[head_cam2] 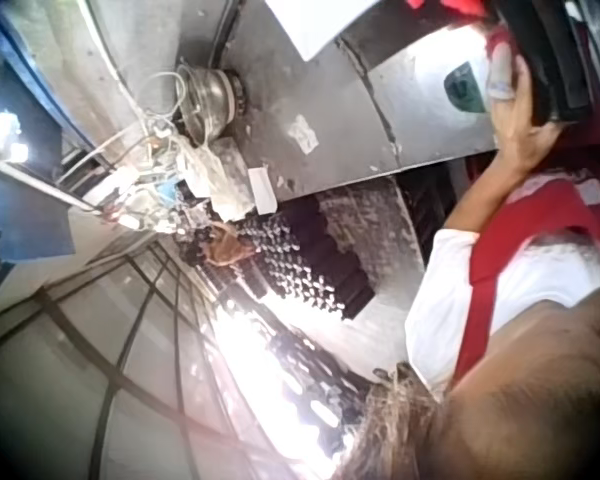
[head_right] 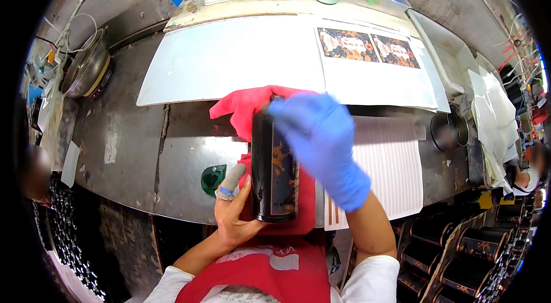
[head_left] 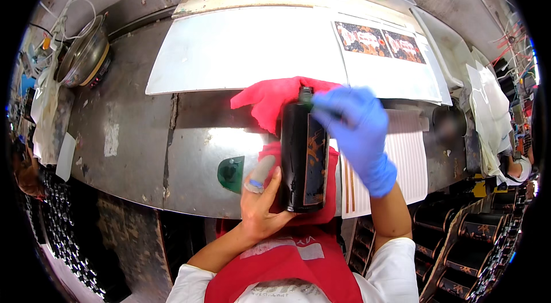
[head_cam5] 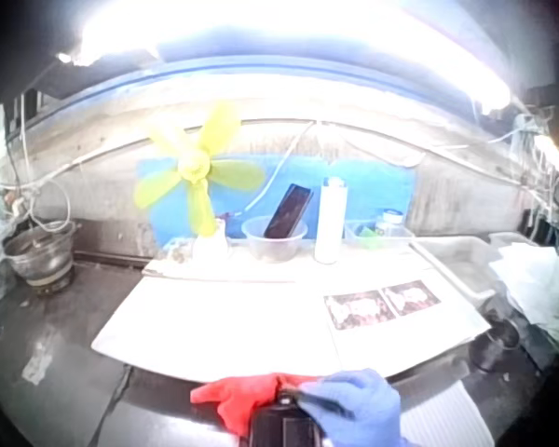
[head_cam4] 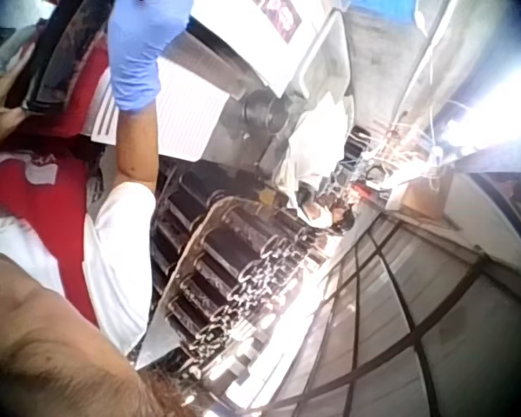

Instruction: The person repeatedly wipes cylindrical bottles with a green sponge, applies printed labels, and smooths them with a squeegee. They also apply a thin copper strip around the bottle rim and place finished bottles onto a nearby rack.

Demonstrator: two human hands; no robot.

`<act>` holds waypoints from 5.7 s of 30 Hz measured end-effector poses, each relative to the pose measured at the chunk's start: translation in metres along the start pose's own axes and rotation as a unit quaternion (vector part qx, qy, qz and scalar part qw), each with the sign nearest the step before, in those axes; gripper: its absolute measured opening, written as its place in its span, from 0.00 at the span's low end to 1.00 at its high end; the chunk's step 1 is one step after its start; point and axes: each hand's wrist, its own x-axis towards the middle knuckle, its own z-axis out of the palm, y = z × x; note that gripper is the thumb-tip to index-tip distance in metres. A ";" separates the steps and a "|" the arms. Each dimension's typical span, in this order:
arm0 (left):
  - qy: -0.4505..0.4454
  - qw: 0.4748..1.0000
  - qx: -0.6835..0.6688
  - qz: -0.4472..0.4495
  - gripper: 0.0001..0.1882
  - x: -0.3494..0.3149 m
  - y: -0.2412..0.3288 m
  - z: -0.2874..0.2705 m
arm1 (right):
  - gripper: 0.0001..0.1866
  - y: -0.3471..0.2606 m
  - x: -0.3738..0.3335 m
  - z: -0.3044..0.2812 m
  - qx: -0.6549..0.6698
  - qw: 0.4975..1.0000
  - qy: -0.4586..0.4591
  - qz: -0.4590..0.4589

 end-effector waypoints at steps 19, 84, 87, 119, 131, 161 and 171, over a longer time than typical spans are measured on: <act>-0.025 0.998 -0.047 -0.023 0.39 -0.015 -0.020 0.015 | 0.18 -0.050 -0.258 -0.034 0.238 0.508 0.221 0.798; -0.019 0.893 -0.348 -0.286 0.02 0.119 -0.023 -0.030 | 0.07 0.066 -0.030 -0.103 0.307 0.759 -0.146 0.555; 0.006 0.878 -0.380 -0.293 0.02 0.121 -0.027 -0.016 | 0.07 0.078 -0.035 -0.099 0.306 0.751 -0.134 0.569; 0.087 0.828 -0.429 -0.351 0.05 0.122 -0.028 0.012 | 0.07 0.101 -0.051 -0.100 0.281 0.740 -0.121 0.599; 0.134 0.805 -0.471 -0.334 0.10 0.115 -0.024 0.030 | 0.09 0.112 -0.061 -0.090 0.292 0.745 -0.133 0.585; -0.213 0.967 0.114 0.080 0.45 0.016 0.023 -0.010 | 0.09 0.087 -0.043 -0.051 0.331 0.741 -0.197 0.550; -0.071 0.990 0.038 0.119 0.24 -0.001 -0.008 0.000 | 0.08 0.057 -0.013 -0.036 0.380 0.729 -0.207 0.531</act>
